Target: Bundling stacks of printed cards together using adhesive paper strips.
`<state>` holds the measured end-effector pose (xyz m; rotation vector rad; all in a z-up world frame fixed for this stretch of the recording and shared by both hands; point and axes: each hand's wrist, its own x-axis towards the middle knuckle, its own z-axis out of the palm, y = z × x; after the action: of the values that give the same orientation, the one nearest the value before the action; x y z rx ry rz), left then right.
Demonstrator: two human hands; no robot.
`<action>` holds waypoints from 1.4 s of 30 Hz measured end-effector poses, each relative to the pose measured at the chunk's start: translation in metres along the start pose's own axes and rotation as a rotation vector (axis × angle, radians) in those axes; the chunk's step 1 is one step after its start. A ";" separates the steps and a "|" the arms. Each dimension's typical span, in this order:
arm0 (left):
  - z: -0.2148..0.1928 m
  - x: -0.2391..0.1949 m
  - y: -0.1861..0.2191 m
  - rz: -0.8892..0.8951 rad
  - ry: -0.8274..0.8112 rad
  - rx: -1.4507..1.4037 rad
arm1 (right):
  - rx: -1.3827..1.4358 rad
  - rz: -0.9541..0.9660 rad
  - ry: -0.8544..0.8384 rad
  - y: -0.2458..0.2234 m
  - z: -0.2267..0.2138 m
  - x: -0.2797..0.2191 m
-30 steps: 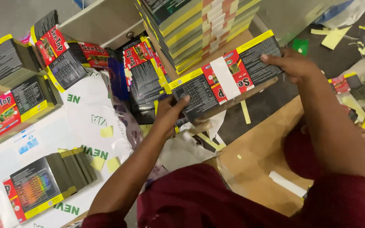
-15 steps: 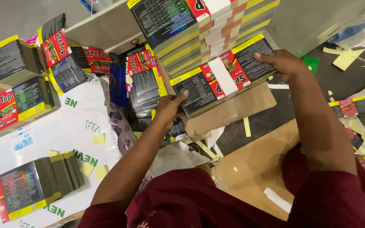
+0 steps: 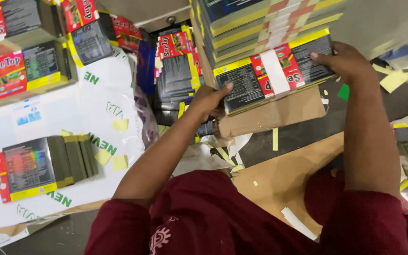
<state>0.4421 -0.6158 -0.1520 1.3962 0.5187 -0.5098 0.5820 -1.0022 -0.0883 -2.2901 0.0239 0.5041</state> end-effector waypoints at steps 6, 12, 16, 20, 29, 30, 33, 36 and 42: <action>0.003 -0.026 0.002 0.283 0.313 0.641 | -0.444 -0.568 0.634 0.031 0.029 -0.004; -0.021 0.024 -0.046 0.500 0.402 0.327 | -0.318 -0.468 0.740 0.008 0.089 -0.026; -0.032 0.064 -0.047 0.755 0.467 0.253 | -0.336 -0.559 0.765 0.004 0.096 -0.021; -0.023 0.109 -0.056 0.716 0.441 0.217 | -0.426 -0.570 0.749 0.004 0.094 -0.020; -0.026 0.092 -0.026 0.583 0.285 0.164 | -0.417 -0.461 0.722 0.011 0.091 -0.011; -0.026 0.092 -0.024 0.646 0.325 0.140 | -0.429 -0.495 0.723 0.016 0.090 -0.008; -0.023 0.099 -0.025 0.689 0.314 0.094 | -0.434 -0.528 0.720 0.014 0.091 -0.012; -0.022 0.104 -0.027 0.664 0.278 0.095 | -0.424 -0.520 0.719 0.005 0.094 -0.017; -0.015 0.109 -0.034 0.616 0.259 0.007 | -0.439 -0.440 0.713 0.015 0.090 -0.009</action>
<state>0.5062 -0.6083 -0.2471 1.5465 0.2659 0.1681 0.5391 -0.9503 -0.1514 -2.6740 -0.2556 -0.5977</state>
